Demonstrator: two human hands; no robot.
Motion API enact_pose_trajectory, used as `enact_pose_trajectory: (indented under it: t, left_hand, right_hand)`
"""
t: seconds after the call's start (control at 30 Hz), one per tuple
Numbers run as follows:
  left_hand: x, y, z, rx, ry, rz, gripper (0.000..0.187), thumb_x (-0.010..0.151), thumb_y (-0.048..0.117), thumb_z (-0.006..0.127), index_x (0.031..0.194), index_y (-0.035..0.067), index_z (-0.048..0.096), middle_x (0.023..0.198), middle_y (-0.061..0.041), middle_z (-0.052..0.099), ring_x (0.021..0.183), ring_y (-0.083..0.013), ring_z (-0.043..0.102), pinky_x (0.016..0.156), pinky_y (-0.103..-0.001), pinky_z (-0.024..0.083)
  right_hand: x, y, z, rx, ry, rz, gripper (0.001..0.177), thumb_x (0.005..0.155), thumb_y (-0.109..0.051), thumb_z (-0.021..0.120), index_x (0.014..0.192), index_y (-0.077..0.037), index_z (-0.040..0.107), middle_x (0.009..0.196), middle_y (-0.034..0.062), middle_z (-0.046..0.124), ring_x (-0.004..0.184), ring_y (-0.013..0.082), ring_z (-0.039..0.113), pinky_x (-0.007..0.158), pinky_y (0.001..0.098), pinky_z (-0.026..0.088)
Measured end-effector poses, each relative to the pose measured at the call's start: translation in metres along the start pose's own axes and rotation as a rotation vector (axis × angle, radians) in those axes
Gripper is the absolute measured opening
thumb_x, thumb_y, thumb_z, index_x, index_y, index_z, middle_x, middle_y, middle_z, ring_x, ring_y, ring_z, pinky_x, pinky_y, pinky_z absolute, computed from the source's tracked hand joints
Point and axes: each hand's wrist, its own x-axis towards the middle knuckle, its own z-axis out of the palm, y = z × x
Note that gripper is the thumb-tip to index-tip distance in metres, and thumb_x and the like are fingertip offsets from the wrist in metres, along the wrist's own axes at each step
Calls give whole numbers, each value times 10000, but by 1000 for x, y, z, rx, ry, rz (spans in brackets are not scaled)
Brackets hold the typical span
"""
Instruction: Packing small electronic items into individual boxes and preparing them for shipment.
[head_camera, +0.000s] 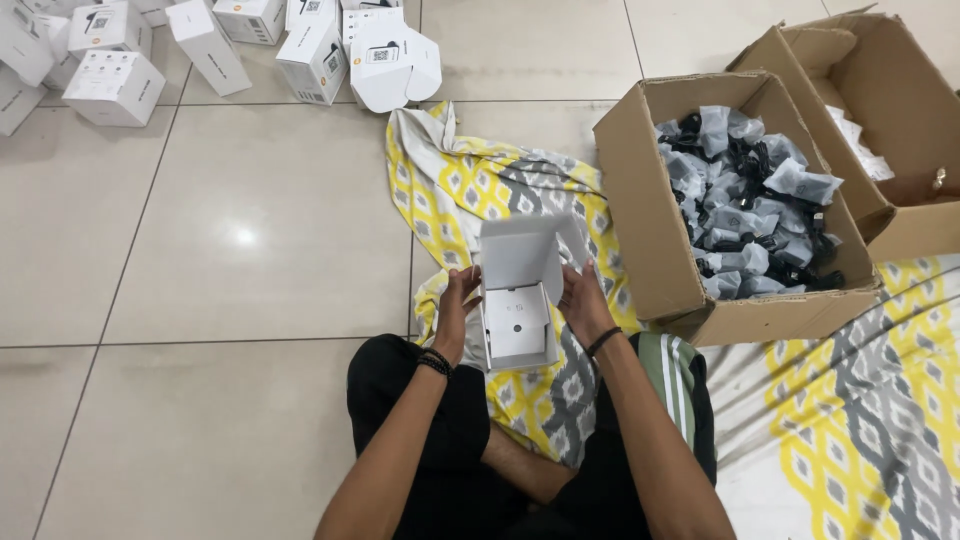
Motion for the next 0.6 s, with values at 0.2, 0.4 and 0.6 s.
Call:
enact_pose_trajectory:
  t: [0.2, 0.4, 0.6]
  left_hand:
    - [-22, 1, 1, 53, 13, -37, 847, 985, 708, 271, 1401, 42, 586, 1463, -143, 588, 1411, -263, 505, 1178, -427, 357]
    - [-28, 9, 10, 132, 1, -56, 671, 993, 583, 450, 1362, 51, 623, 1404, -129, 612, 1363, -252, 527, 1162, -391, 363]
    - [-13, -48, -3, 243, -4, -69, 649, 922, 305, 657, 1479, 55, 437, 1466, -159, 508, 1363, -301, 481, 1117, -386, 404]
  right_hand:
    - [-12, 13, -7, 42, -35, -21, 869, 997, -703, 258, 1453, -7, 509, 1394, 199, 610, 1274, 287, 596, 1084, 410, 471]
    - [-25, 2, 6, -57, 15, 3, 802, 1021, -635, 330, 1481, 0, 504, 1405, 187, 614, 1271, 249, 613, 1091, 388, 477]
    - [-16, 40, -12, -473, 62, -61, 658, 953, -263, 637, 1542, -83, 404, 1528, 74, 499, 1364, 204, 506, 1127, 370, 413]
